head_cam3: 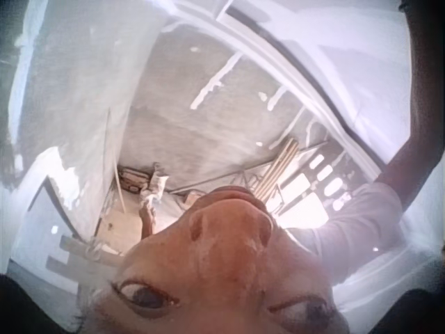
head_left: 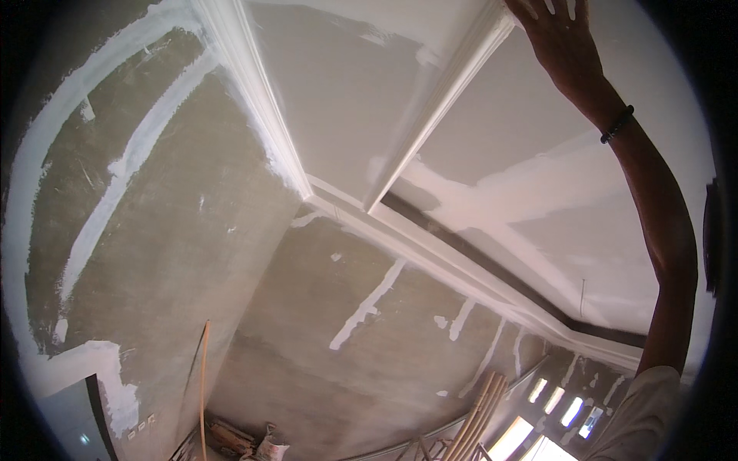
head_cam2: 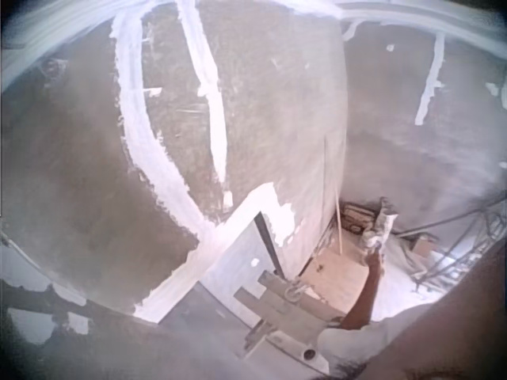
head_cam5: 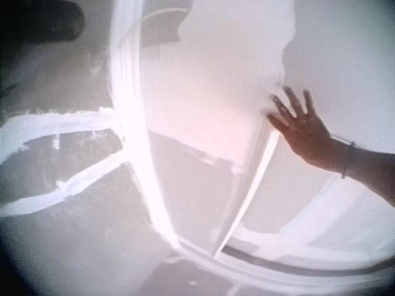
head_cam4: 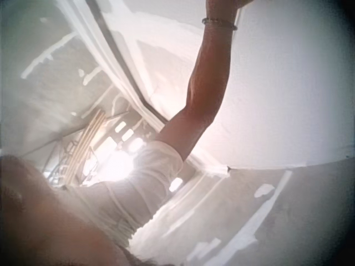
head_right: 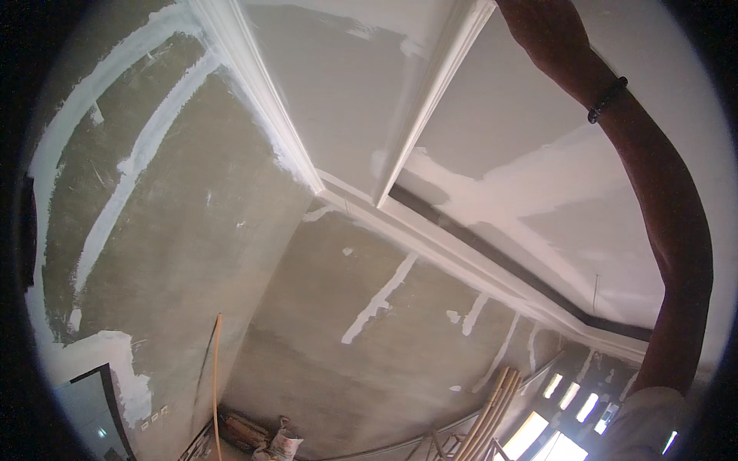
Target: The person positions and secures a long piece of decorative white trim into the corner where the ceiling meets the wall, using their hands to align it and apply pressure with a paste-like substance already on their fingers.
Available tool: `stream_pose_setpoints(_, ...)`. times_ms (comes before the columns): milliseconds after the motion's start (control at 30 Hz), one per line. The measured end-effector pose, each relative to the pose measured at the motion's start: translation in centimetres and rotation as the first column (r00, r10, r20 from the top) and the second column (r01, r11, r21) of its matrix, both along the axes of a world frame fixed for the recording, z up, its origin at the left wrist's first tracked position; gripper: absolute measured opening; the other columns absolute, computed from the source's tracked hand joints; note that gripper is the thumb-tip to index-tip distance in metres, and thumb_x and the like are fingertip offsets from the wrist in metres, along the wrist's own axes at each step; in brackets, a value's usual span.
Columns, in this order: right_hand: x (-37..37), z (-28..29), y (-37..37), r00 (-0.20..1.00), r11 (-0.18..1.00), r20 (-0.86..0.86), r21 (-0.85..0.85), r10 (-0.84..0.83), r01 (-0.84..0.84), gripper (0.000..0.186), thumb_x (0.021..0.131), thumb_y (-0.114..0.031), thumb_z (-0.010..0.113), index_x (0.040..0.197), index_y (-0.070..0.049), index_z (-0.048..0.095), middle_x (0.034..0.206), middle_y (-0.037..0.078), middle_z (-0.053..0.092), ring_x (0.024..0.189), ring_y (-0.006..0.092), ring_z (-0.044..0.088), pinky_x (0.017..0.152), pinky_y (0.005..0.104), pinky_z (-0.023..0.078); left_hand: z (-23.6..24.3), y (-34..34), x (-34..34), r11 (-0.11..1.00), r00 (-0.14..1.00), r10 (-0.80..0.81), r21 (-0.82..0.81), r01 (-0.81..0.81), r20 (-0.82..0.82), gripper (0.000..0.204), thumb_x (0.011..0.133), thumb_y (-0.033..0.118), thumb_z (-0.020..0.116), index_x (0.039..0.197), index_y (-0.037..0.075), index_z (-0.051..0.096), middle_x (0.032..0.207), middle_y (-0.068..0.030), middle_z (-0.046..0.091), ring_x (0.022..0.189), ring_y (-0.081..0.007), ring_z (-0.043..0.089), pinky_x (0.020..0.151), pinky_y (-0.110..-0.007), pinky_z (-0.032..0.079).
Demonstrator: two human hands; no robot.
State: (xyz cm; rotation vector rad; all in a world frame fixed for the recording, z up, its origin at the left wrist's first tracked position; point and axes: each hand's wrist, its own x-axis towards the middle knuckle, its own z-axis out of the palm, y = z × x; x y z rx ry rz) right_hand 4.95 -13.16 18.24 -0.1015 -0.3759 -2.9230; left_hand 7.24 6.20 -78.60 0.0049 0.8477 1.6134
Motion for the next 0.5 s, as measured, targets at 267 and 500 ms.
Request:
stream_pose_setpoints(267,0.0,-1.9,-1.7,0.964,0.979,-0.183,0.031,-0.191,0.200,0.052,0.095,-0.011,0.057,0.147,-0.006,0.053,0.166,0.019,0.030,0.156,0.0453,0.010,0.123,0.0693,0.008,-3.8,3.9,4.5,0.990,0.988,0.060,0.135,-0.041,-0.139,0.025,0.088,0.036,0.075,0.099,0.015,0.066,0.063,0.0037,0.051,0.047,-0.0097,0.044,0.042,-0.025,0.035)
stream_pose_setpoints(500,2.6,-2.8,-1.8,0.979,0.962,-0.198,-0.272,-0.046,-0.010,0.051,0.096,-0.015,0.059,0.145,-0.001,0.052,0.165,0.022,0.029,0.156,0.0459,0.006,0.123,0.0693,0.008,-3.0,3.2,5.4,0.991,0.980,0.102,0.102,-0.085,-0.168,0.024,0.089,0.038,0.075,0.096,0.016,0.069,0.061,0.0037,0.055,0.045,-0.0095,0.045,0.041,-0.026,0.037)
